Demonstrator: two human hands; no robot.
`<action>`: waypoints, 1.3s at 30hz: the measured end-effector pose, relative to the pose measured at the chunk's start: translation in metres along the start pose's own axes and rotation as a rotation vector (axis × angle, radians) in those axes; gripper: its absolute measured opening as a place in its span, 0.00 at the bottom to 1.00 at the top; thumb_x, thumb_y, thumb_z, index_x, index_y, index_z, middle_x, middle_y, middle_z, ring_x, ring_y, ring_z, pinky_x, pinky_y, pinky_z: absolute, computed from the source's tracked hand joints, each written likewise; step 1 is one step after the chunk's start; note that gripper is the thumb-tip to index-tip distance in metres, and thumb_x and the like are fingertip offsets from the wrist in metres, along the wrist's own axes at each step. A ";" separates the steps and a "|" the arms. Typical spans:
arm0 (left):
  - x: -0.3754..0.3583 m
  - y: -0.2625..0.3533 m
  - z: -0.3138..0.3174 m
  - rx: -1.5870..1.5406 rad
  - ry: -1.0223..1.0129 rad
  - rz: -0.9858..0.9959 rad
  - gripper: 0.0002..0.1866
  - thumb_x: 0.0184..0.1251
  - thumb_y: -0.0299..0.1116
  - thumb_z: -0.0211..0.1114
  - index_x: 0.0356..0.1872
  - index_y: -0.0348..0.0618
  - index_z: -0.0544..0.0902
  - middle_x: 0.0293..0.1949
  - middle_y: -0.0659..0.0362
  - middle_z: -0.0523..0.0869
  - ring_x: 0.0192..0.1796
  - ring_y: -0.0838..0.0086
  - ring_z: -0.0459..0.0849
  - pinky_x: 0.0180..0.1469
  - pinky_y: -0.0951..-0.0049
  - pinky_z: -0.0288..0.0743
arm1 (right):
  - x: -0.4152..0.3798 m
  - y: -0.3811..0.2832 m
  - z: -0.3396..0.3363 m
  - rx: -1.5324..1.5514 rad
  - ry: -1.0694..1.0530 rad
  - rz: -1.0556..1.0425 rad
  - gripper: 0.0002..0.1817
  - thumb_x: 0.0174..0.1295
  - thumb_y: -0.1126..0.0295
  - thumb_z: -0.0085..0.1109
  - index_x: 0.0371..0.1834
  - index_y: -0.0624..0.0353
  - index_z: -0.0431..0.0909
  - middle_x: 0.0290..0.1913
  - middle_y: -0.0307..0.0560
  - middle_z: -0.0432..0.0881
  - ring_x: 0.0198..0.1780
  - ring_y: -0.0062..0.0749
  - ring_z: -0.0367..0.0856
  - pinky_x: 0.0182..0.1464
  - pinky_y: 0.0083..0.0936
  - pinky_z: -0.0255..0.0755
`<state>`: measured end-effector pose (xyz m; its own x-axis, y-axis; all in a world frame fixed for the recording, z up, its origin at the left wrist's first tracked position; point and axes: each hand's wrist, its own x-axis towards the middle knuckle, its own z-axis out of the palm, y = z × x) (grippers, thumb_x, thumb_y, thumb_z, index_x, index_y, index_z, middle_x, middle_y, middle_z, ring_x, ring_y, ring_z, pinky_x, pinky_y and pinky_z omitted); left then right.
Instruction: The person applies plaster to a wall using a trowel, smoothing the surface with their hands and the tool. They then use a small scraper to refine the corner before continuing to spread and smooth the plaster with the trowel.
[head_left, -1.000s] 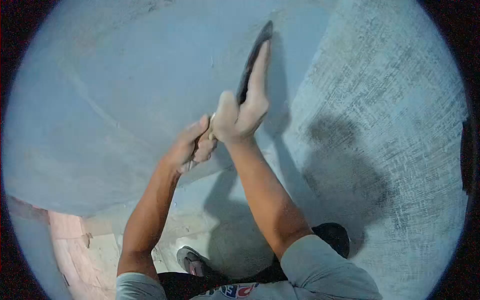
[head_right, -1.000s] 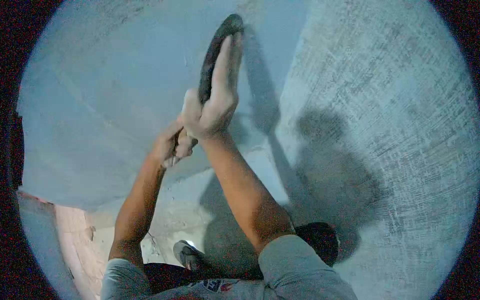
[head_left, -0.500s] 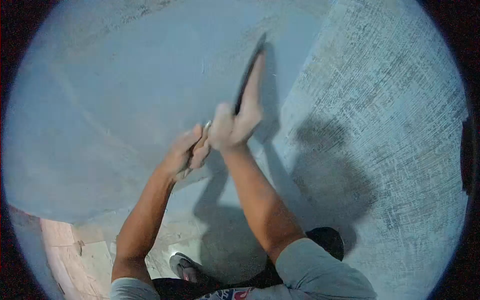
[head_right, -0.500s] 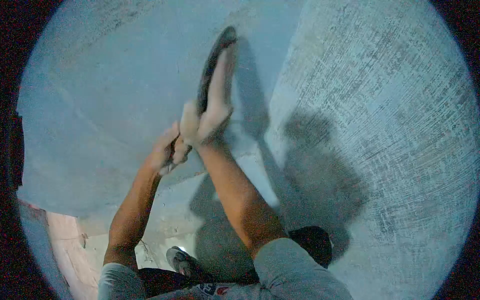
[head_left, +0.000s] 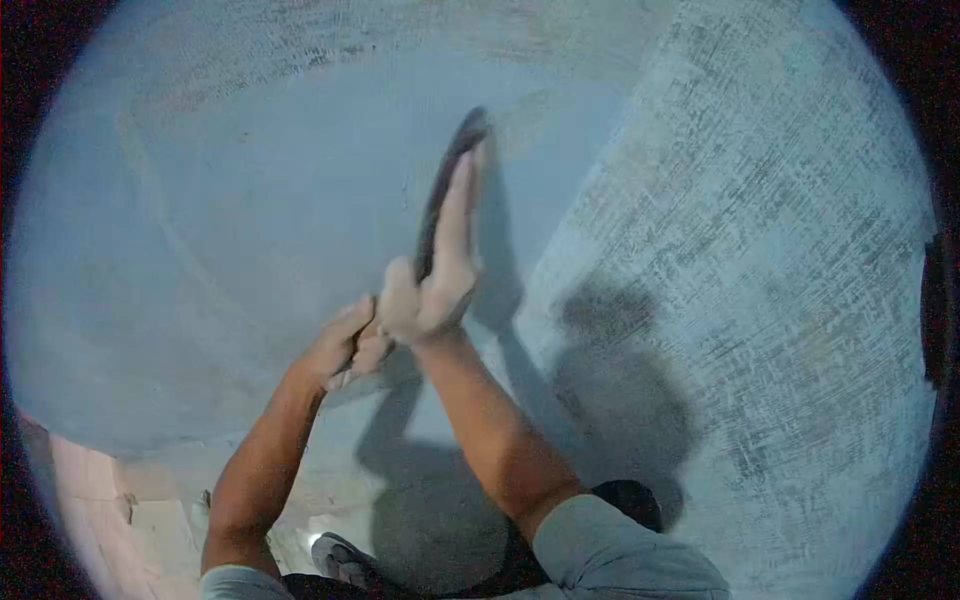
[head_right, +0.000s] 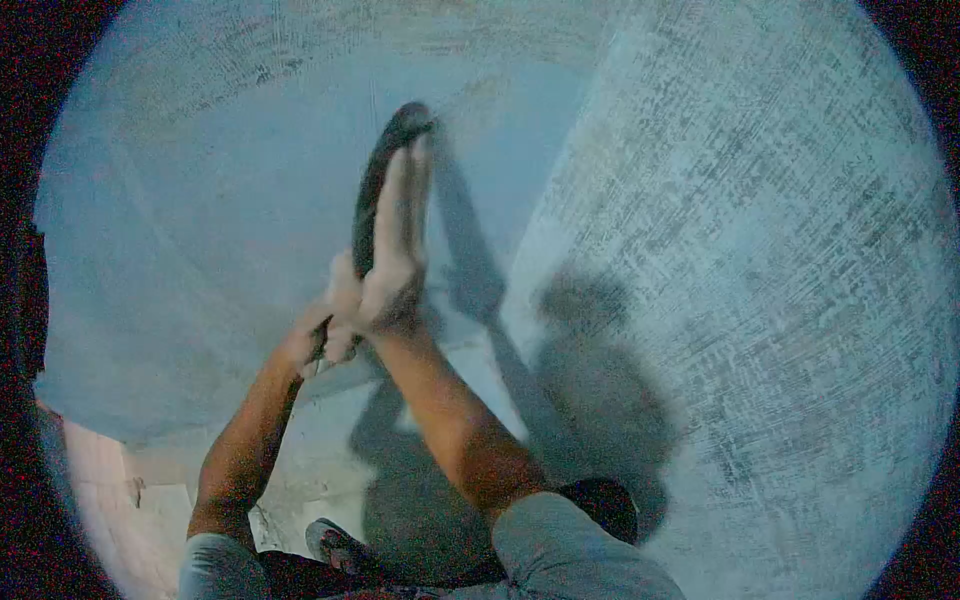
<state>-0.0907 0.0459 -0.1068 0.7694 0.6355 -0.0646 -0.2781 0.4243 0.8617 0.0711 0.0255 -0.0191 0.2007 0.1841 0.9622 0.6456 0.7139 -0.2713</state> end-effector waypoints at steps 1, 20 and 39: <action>0.013 0.026 0.027 0.139 0.039 0.083 0.25 0.84 0.60 0.54 0.41 0.46 0.80 0.23 0.68 0.75 0.21 0.80 0.71 0.23 0.76 0.65 | 0.025 0.010 -0.005 -0.005 0.087 0.036 0.44 0.53 0.82 0.41 0.80 0.86 0.53 0.80 0.82 0.61 0.83 0.66 0.60 0.84 0.45 0.54; 0.010 0.070 0.082 0.350 0.154 0.191 0.27 0.84 0.61 0.49 0.32 0.49 0.73 0.21 0.67 0.70 0.20 0.82 0.63 0.22 0.75 0.54 | 0.076 0.007 -0.004 0.100 0.080 0.035 0.41 0.59 0.79 0.43 0.80 0.83 0.55 0.71 0.72 0.75 0.68 0.51 0.77 0.75 0.37 0.67; 0.003 0.071 0.074 0.539 0.287 0.337 0.32 0.88 0.58 0.47 0.25 0.44 0.75 0.19 0.69 0.68 0.19 0.83 0.61 0.21 0.72 0.56 | 0.067 -0.007 0.010 0.075 0.085 0.004 0.44 0.53 0.80 0.44 0.79 0.85 0.56 0.79 0.80 0.64 0.79 0.67 0.66 0.82 0.46 0.55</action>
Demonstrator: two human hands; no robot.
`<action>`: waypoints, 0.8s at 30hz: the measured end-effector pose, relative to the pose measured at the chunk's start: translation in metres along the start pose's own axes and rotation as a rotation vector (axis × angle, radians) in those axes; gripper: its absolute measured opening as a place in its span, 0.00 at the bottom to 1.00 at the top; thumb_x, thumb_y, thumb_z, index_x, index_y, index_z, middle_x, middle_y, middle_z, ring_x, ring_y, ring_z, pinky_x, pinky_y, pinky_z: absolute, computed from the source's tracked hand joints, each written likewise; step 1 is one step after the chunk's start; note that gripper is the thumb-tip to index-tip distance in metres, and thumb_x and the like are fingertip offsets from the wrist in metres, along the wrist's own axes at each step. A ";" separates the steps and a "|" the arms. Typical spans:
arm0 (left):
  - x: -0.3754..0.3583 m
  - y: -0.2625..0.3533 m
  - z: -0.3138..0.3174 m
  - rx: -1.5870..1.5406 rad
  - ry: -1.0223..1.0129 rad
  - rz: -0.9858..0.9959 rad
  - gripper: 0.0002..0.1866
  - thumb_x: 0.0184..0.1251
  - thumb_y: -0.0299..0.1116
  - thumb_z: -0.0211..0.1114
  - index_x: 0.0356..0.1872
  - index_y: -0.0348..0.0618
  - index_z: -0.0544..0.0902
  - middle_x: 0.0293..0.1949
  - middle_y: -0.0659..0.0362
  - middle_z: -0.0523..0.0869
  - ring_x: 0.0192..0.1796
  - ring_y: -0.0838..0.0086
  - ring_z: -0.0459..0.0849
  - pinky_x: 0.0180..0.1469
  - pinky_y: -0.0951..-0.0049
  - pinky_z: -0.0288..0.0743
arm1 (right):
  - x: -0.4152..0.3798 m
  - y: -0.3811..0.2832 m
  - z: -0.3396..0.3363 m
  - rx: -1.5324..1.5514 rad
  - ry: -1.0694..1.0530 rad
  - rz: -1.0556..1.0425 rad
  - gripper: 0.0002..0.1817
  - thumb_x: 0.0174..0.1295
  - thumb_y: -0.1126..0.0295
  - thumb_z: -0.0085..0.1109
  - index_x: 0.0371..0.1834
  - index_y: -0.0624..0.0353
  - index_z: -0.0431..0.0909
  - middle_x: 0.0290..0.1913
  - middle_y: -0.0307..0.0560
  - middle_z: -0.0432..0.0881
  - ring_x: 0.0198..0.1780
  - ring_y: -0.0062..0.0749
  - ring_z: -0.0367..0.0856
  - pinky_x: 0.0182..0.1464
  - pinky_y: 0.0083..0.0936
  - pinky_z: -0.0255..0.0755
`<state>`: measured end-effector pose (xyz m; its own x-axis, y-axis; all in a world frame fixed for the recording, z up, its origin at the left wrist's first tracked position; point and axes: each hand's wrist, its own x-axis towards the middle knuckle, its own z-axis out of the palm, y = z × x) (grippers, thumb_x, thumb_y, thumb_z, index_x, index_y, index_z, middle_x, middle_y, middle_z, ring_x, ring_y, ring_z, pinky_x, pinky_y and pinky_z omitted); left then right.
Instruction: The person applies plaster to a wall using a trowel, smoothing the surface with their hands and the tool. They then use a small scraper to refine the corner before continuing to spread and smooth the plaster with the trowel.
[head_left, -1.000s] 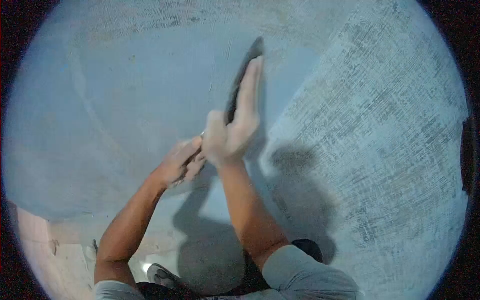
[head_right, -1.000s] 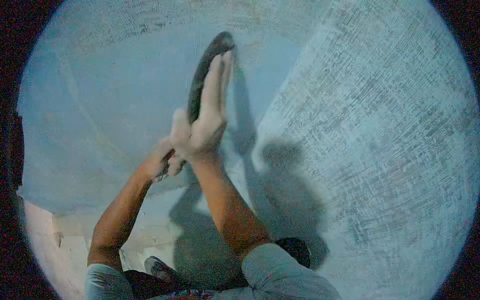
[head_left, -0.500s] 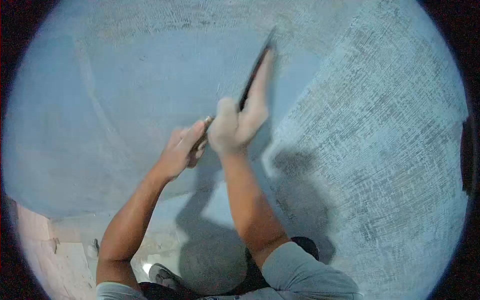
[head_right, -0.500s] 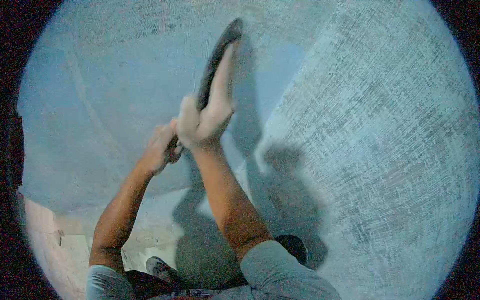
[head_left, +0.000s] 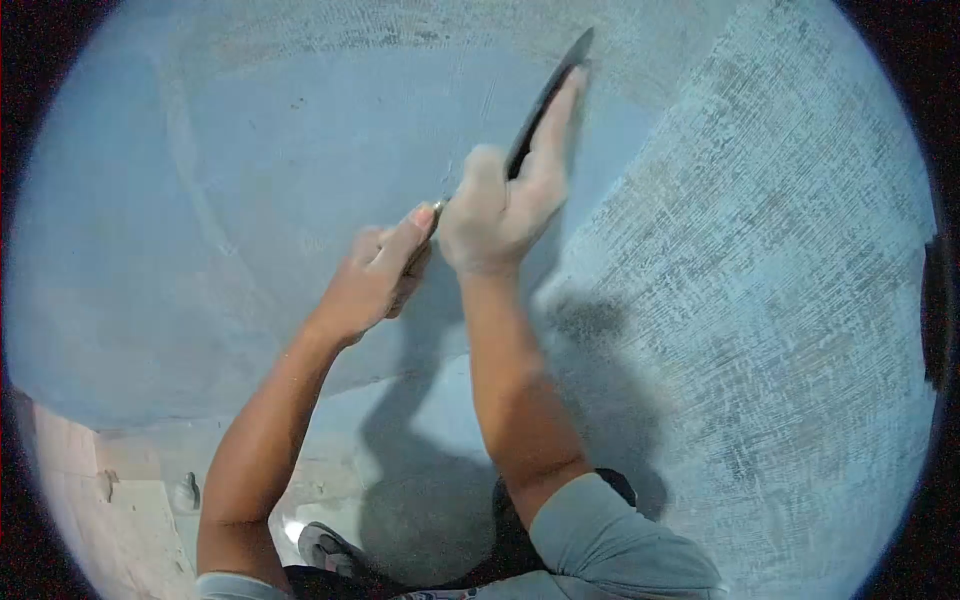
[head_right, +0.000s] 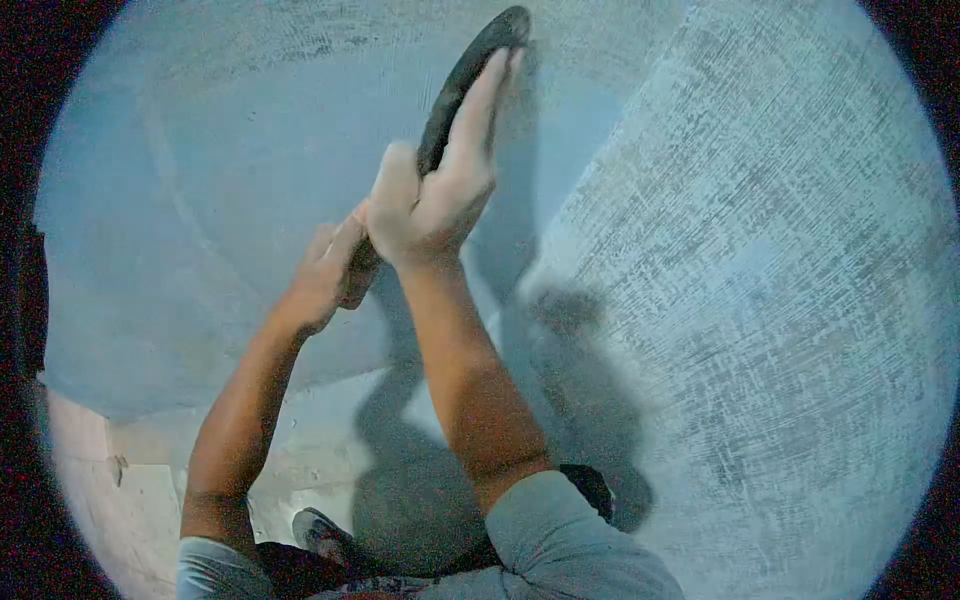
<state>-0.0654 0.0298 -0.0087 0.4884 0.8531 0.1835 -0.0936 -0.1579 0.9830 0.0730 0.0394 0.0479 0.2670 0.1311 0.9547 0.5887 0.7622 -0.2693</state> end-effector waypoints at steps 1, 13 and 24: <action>-0.001 -0.010 -0.002 0.002 0.019 0.016 0.32 0.88 0.58 0.47 0.25 0.44 0.75 0.19 0.69 0.68 0.19 0.83 0.61 0.21 0.73 0.56 | -0.007 -0.001 0.005 -0.011 0.008 -0.017 0.44 0.53 0.80 0.44 0.79 0.85 0.56 0.79 0.80 0.63 0.80 0.67 0.65 0.83 0.47 0.55; 0.012 0.010 0.013 0.050 -0.010 -0.067 0.32 0.85 0.60 0.52 0.22 0.48 0.72 0.19 0.69 0.67 0.21 0.83 0.62 0.23 0.72 0.56 | 0.004 0.016 -0.009 0.045 0.009 -0.066 0.43 0.56 0.81 0.42 0.81 0.83 0.56 0.73 0.73 0.71 0.70 0.51 0.75 0.74 0.36 0.67; -0.028 -0.117 -0.012 -0.008 0.045 0.116 0.30 0.90 0.50 0.43 0.34 0.37 0.83 0.19 0.68 0.73 0.22 0.83 0.68 0.24 0.74 0.63 | -0.065 0.005 -0.001 0.034 -0.163 -0.124 0.49 0.46 0.78 0.46 0.79 0.87 0.55 0.80 0.87 0.56 0.82 0.80 0.54 0.83 0.58 0.50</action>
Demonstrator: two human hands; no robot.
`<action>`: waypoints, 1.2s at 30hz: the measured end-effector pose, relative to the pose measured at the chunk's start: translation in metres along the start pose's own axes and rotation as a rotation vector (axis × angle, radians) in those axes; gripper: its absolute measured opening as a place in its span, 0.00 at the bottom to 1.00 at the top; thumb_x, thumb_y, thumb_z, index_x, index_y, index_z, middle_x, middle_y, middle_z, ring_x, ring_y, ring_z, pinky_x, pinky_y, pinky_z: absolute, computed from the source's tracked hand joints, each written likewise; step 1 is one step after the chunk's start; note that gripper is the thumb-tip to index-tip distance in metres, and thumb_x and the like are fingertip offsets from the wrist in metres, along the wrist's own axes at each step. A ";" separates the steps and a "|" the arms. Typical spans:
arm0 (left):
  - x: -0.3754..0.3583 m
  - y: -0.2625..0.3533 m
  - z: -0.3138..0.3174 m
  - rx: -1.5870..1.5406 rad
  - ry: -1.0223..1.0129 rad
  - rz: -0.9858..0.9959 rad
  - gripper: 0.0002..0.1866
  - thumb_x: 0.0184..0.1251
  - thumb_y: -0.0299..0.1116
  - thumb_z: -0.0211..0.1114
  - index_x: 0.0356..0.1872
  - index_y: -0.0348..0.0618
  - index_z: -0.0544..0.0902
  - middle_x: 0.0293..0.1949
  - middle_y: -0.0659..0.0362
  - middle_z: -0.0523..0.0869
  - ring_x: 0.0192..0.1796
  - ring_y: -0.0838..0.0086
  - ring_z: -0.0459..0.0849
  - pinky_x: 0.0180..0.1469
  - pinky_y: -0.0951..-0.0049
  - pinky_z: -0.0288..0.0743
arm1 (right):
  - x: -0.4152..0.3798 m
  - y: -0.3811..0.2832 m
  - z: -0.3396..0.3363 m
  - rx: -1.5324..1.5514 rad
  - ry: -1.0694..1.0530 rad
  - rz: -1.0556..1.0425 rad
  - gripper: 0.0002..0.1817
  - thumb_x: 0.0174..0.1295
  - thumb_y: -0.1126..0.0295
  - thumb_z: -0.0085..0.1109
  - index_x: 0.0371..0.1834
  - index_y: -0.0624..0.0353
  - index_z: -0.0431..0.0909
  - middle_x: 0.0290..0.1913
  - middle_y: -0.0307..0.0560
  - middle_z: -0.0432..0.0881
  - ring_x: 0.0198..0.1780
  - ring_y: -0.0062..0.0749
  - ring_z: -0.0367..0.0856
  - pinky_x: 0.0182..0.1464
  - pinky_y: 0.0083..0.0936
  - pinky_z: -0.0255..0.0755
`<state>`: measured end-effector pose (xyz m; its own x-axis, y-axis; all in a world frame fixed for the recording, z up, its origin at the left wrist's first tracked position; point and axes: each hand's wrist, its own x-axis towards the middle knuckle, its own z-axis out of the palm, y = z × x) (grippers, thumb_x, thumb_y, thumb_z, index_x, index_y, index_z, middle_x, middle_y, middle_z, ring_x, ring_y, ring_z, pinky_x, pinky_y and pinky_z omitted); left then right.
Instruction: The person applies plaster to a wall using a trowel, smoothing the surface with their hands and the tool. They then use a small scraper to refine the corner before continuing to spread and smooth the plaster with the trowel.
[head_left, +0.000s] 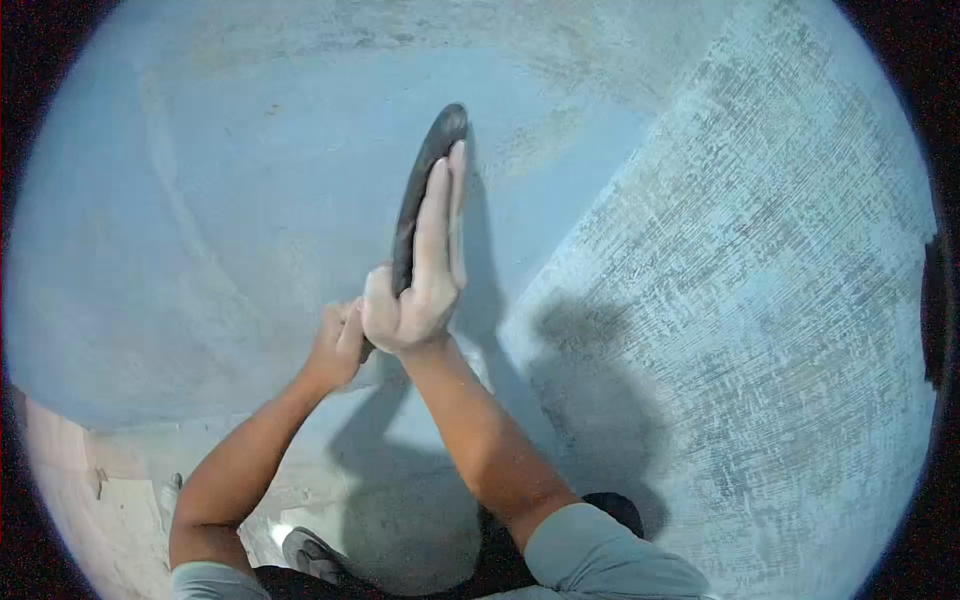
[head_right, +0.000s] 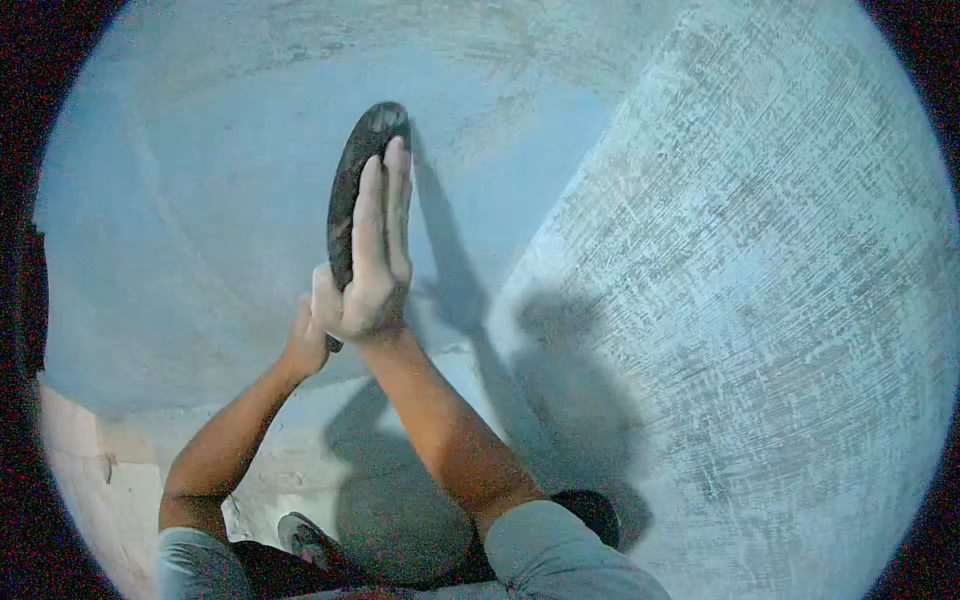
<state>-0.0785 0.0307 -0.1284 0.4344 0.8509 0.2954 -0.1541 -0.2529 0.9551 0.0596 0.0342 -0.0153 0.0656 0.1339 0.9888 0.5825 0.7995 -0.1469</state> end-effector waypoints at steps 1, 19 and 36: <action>0.004 0.028 0.019 0.012 0.057 0.078 0.30 0.90 0.50 0.45 0.31 0.37 0.81 0.18 0.68 0.72 0.23 0.82 0.67 0.25 0.74 0.62 | 0.007 -0.003 -0.003 0.024 0.012 0.012 0.48 0.46 0.78 0.46 0.79 0.87 0.55 0.80 0.87 0.57 0.82 0.80 0.55 0.83 0.57 0.50; 0.022 0.035 0.023 -0.033 0.031 0.066 0.30 0.88 0.54 0.46 0.29 0.42 0.78 0.19 0.67 0.69 0.22 0.83 0.66 0.24 0.73 0.60 | 0.030 0.010 -0.008 -0.083 -0.022 -0.089 0.46 0.50 0.76 0.47 0.78 0.86 0.58 0.81 0.84 0.57 0.83 0.74 0.57 0.83 0.52 0.52; 0.034 0.088 0.025 0.080 0.055 0.075 0.31 0.89 0.55 0.47 0.26 0.40 0.75 0.20 0.66 0.70 0.23 0.81 0.67 0.25 0.70 0.61 | 0.058 0.009 -0.012 -0.028 0.014 -0.065 0.46 0.51 0.79 0.44 0.80 0.83 0.56 0.80 0.82 0.60 0.82 0.67 0.61 0.83 0.50 0.54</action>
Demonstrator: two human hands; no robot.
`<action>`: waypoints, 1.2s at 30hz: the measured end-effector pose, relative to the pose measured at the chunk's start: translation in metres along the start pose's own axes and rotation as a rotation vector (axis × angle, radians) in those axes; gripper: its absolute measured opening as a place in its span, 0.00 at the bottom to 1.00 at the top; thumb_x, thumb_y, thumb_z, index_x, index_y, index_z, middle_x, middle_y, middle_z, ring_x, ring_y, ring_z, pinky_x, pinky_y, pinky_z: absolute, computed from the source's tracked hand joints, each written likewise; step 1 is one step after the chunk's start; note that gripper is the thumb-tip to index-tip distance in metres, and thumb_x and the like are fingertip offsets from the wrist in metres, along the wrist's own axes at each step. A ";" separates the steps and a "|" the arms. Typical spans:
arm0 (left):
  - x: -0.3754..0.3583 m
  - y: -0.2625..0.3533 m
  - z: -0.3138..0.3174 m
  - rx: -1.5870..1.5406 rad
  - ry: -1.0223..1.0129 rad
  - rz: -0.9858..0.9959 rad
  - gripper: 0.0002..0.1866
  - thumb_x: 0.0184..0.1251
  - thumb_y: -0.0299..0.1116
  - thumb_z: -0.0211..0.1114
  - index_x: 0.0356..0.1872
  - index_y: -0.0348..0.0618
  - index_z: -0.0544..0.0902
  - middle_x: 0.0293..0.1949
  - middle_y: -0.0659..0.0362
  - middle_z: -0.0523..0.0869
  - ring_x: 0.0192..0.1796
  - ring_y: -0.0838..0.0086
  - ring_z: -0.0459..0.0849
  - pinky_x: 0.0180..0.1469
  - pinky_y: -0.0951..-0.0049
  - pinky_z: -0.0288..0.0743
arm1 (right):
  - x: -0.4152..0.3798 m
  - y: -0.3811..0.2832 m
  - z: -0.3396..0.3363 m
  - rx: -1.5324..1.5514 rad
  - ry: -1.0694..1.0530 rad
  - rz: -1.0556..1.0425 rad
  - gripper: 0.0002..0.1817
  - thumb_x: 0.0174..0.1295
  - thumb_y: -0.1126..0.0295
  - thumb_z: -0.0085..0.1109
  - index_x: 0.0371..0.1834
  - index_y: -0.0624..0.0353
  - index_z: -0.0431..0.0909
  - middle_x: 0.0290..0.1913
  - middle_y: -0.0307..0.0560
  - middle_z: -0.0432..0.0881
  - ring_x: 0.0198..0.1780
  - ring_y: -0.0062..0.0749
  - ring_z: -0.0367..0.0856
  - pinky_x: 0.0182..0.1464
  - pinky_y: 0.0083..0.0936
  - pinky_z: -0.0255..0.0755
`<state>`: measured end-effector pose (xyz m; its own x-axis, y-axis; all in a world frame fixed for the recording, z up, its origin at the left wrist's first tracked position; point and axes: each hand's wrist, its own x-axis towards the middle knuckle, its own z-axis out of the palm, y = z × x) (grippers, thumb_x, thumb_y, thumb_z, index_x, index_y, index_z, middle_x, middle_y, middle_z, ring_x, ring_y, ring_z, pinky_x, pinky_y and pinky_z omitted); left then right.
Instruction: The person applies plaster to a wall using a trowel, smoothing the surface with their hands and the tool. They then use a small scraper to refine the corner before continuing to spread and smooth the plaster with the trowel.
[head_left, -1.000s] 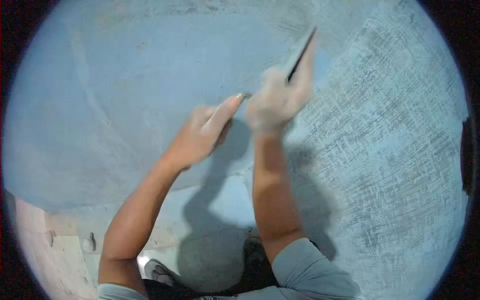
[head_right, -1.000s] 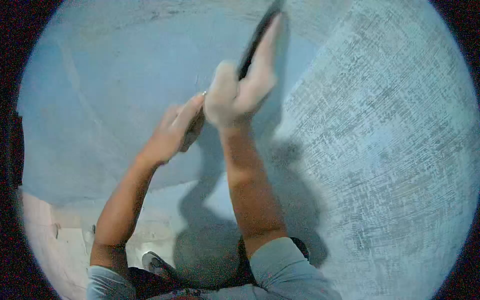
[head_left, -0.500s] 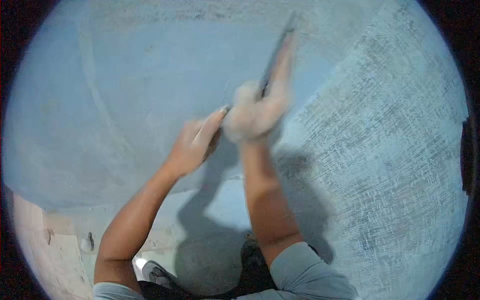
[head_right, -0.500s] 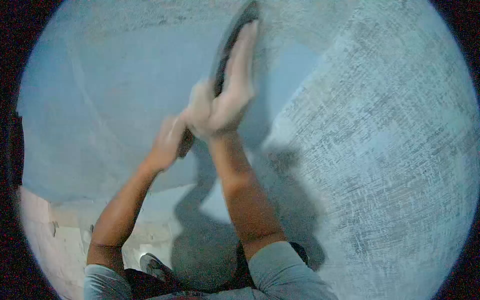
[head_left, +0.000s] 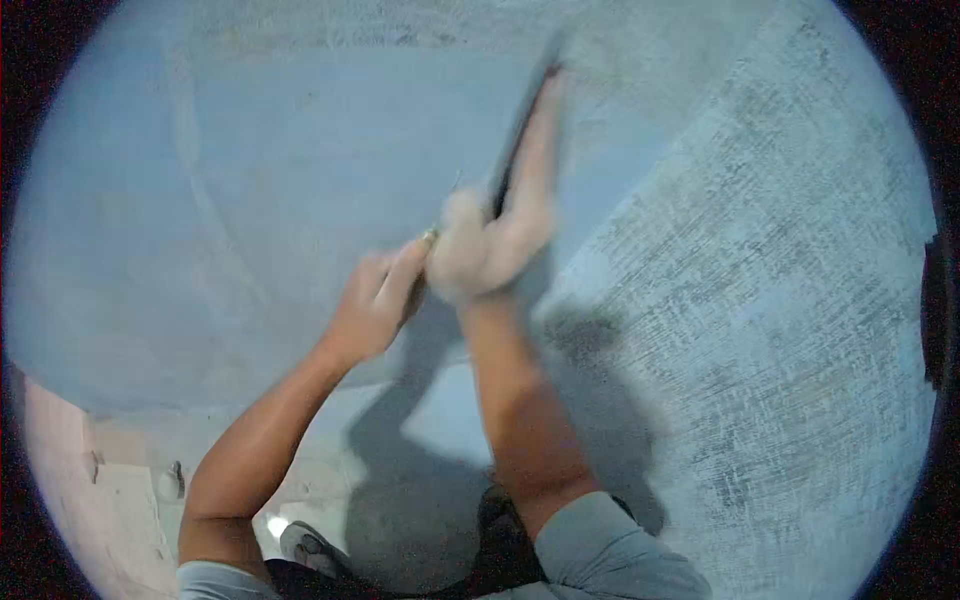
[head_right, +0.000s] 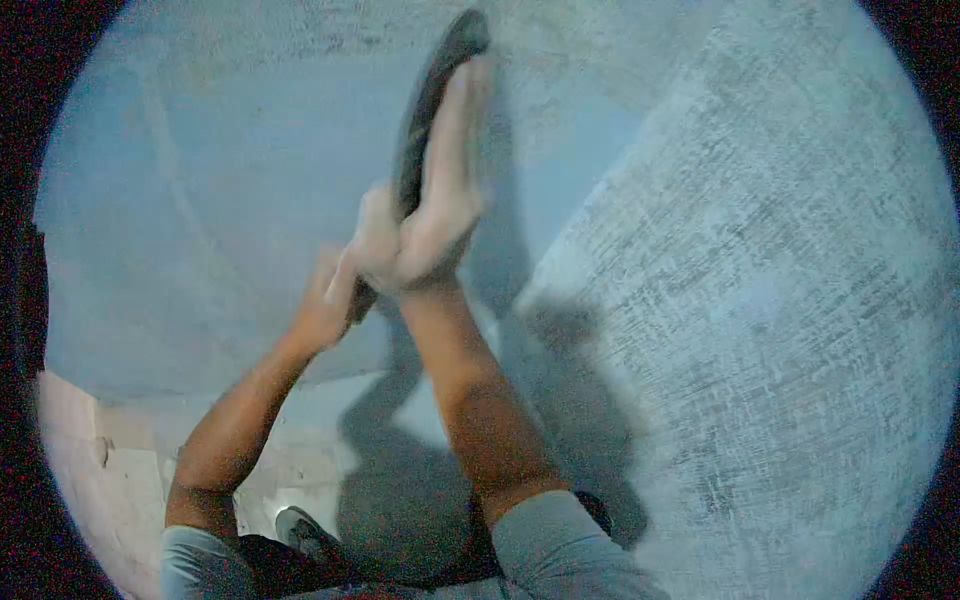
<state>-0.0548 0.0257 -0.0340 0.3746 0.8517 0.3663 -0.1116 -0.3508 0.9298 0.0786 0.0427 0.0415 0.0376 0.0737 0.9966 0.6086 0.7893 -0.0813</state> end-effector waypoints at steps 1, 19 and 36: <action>0.015 0.027 0.000 0.016 -0.048 -0.036 0.32 0.89 0.55 0.47 0.26 0.40 0.74 0.20 0.66 0.70 0.24 0.81 0.67 0.27 0.70 0.61 | 0.024 0.005 -0.006 0.155 0.025 0.071 0.45 0.51 0.80 0.44 0.80 0.83 0.57 0.80 0.80 0.61 0.82 0.64 0.63 0.83 0.48 0.55; 0.027 0.037 -0.003 -0.047 -0.071 -0.046 0.31 0.89 0.54 0.48 0.27 0.40 0.76 0.20 0.69 0.67 0.24 0.83 0.64 0.26 0.72 0.58 | 0.040 -0.005 -0.002 0.253 0.009 0.126 0.46 0.52 0.78 0.46 0.81 0.82 0.55 0.75 0.81 0.69 0.75 0.60 0.73 0.74 0.42 0.68; 0.025 0.054 0.023 -0.090 -0.143 -0.137 0.34 0.86 0.63 0.46 0.26 0.43 0.72 0.20 0.66 0.69 0.21 0.78 0.66 0.26 0.73 0.64 | 0.047 -0.001 -0.029 0.370 0.033 0.222 0.42 0.55 0.77 0.49 0.78 0.81 0.61 0.76 0.79 0.67 0.78 0.64 0.68 0.80 0.42 0.59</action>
<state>-0.0299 0.0193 0.0250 0.5177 0.8231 0.2335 -0.1301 -0.1940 0.9723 0.1028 0.0276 0.0890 0.1644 0.2511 0.9539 0.2585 0.9223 -0.2873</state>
